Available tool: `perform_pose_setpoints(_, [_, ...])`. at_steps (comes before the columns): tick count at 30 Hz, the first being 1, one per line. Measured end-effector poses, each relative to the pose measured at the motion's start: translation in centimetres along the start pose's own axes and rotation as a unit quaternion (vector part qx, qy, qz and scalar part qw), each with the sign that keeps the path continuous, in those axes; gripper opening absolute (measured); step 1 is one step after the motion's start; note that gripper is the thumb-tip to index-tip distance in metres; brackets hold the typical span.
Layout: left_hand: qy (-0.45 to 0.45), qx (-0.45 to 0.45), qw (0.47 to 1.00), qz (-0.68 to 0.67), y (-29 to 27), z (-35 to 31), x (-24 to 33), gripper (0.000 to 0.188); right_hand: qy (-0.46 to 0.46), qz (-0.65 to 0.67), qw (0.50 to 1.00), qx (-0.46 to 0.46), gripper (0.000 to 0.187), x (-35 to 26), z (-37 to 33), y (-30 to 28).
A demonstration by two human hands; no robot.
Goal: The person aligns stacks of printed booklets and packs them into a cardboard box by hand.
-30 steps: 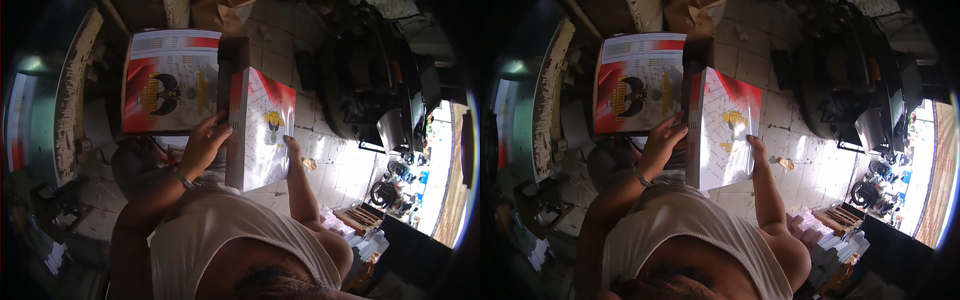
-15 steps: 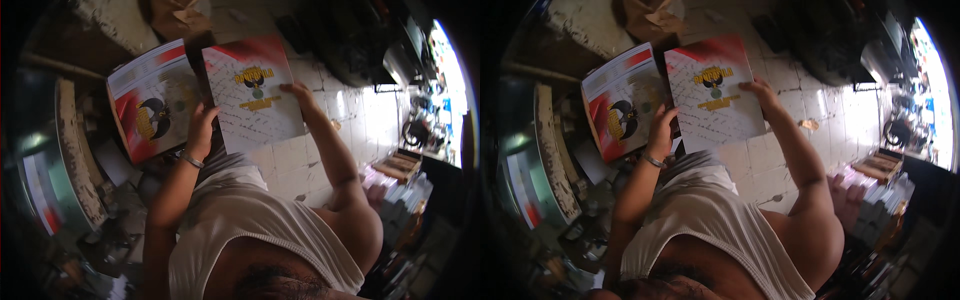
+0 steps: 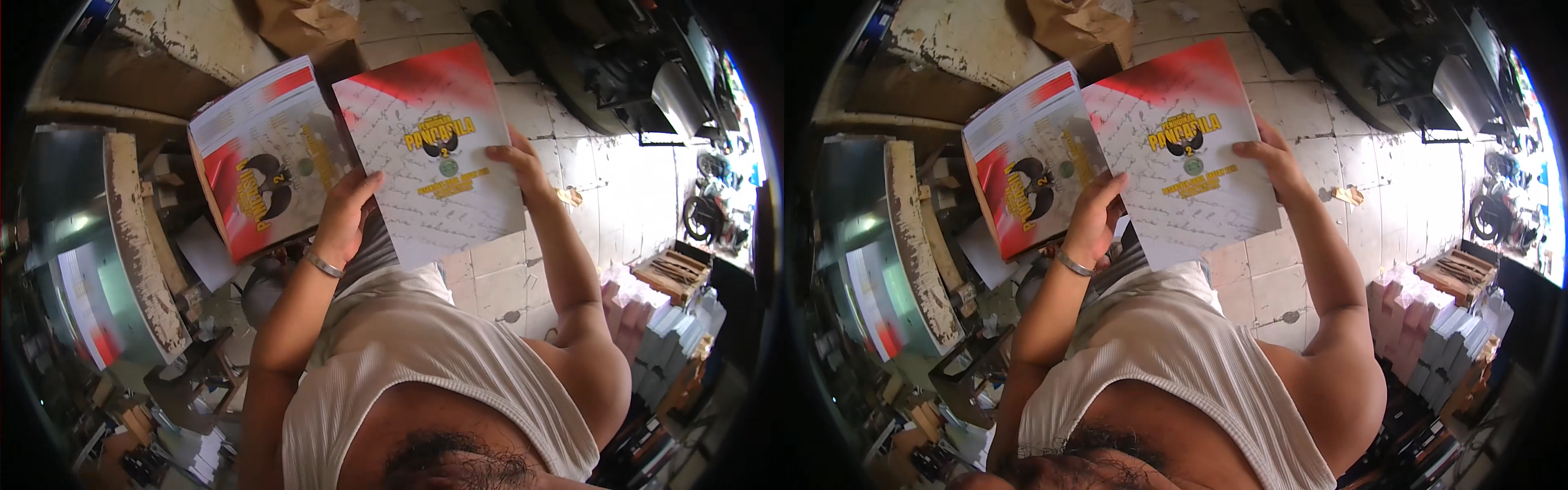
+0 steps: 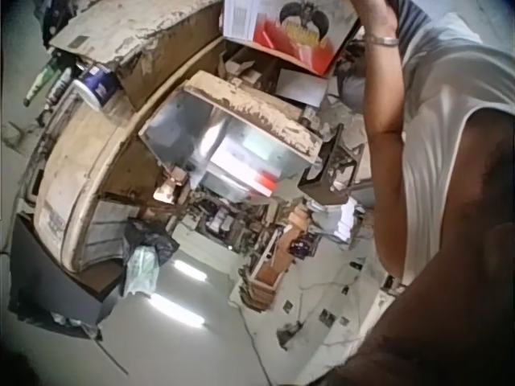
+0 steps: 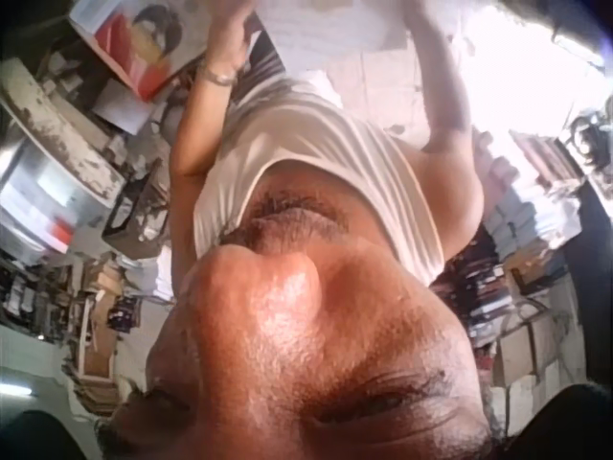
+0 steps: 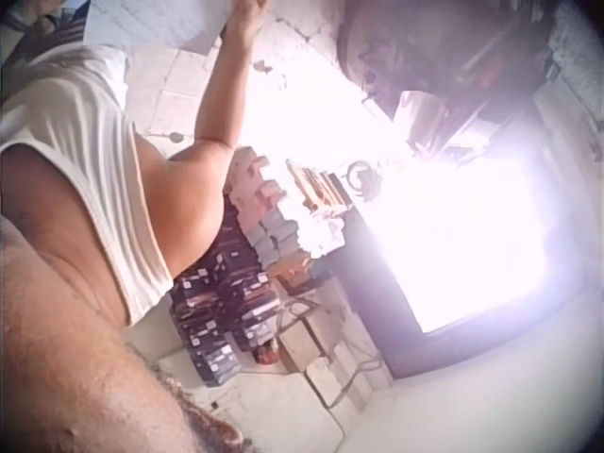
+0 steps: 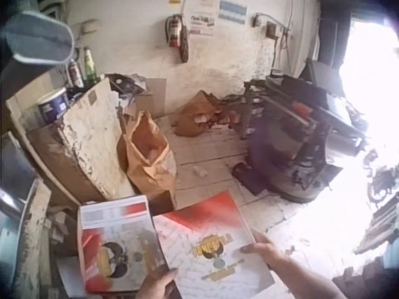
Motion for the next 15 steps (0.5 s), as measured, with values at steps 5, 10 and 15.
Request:
perform_pose_setpoints(5, [0.090, -0.069, 0.993, -0.019, -0.5, -1.0, -0.8, 0.051, -0.154, -0.141, 0.974, -0.088, 0.084, -4.9, -1.9, 1.9])
perform_pose_setpoints(10, [0.246, -0.117, 0.925, 0.265, -2.6, -0.7, -1.3, 0.049, -0.352, -0.448, 0.788, -0.232, 0.080, -10.3, -5.3, 7.1])
perform_pose_setpoints(15, [0.052, -0.248, 0.931, -0.262, -2.9, 2.7, -1.6, 0.049, -0.433, -0.495, 0.689, -0.306, 0.066, -12.7, -6.3, 11.5])
Point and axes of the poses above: each hand's wrist, its own z-axis towards the middle knuckle, its own y-axis out of the palm, x = y × z, the point moved 6 cm from there along z, towards the middle knuckle, and after that the axes turned 12 degrees about z, right-handed, at the moved point
